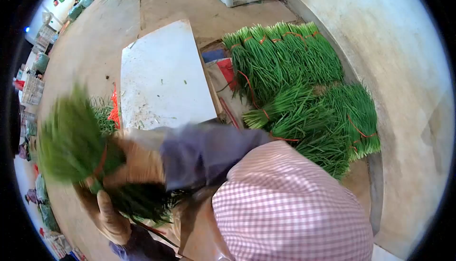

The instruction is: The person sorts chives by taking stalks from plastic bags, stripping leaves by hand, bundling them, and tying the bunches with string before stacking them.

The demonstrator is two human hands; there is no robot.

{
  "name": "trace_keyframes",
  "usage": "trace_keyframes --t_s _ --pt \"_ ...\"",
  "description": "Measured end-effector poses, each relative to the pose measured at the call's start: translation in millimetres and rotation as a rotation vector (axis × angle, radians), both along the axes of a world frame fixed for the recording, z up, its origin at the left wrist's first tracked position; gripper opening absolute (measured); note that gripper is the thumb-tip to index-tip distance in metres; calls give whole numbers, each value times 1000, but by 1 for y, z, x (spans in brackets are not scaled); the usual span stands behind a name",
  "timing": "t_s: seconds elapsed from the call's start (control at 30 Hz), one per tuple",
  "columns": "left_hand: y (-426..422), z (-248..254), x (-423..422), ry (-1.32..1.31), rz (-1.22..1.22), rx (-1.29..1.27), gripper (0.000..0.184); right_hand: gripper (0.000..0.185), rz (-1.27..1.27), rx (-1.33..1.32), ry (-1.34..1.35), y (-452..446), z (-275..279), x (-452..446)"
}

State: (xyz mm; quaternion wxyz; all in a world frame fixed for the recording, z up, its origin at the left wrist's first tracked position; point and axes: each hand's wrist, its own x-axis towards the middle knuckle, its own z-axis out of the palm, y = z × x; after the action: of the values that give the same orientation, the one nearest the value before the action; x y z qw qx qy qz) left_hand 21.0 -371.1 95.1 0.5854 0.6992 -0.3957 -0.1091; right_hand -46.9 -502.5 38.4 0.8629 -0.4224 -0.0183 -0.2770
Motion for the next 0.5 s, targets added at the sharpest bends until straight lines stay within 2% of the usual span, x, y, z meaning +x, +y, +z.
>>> trace_keyframes --t_s 0.03,0.07,0.1,0.13,0.17,0.2,0.23,0.3,0.37,0.43,0.5 --pt "-14 4 -6 -70 -50 -42 92 67 -195 -90 77 -23 3 -15" --pt "-15 9 -7 -134 -58 36 94 59 -154 -7 -61 -52 4 -32" --pt "-16 15 -3 -199 -74 112 96 54 -285 -26 -191 -88 3 -47" --pt "-11 16 6 -237 -103 194 94 45 -262 -15 -136 -122 15 -80" --pt "1 13 22 -261 -148 289 89 37 -123 112 -74 -154 17 -119" --pt "9 11 31 -171 -184 327 84 35 -234 125 56 -175 29 -157" --pt "14 7 39 -85 -220 364 79 47 -538 -179 62 -201 26 -187" --pt "30 -12 57 97 -165 411 72 54 -567 -431 243 -217 46 -240" --pt "37 -39 74 263 -146 432 66 66 -802 -1159 782 -245 20 -295" --pt "41 -59 86 395 -122 426 61 82 -720 -1360 1133 -257 -28 -328" --pt "47 -69 107 470 -91 424 55 84 -355 -1503 1378 -257 -72 -339"
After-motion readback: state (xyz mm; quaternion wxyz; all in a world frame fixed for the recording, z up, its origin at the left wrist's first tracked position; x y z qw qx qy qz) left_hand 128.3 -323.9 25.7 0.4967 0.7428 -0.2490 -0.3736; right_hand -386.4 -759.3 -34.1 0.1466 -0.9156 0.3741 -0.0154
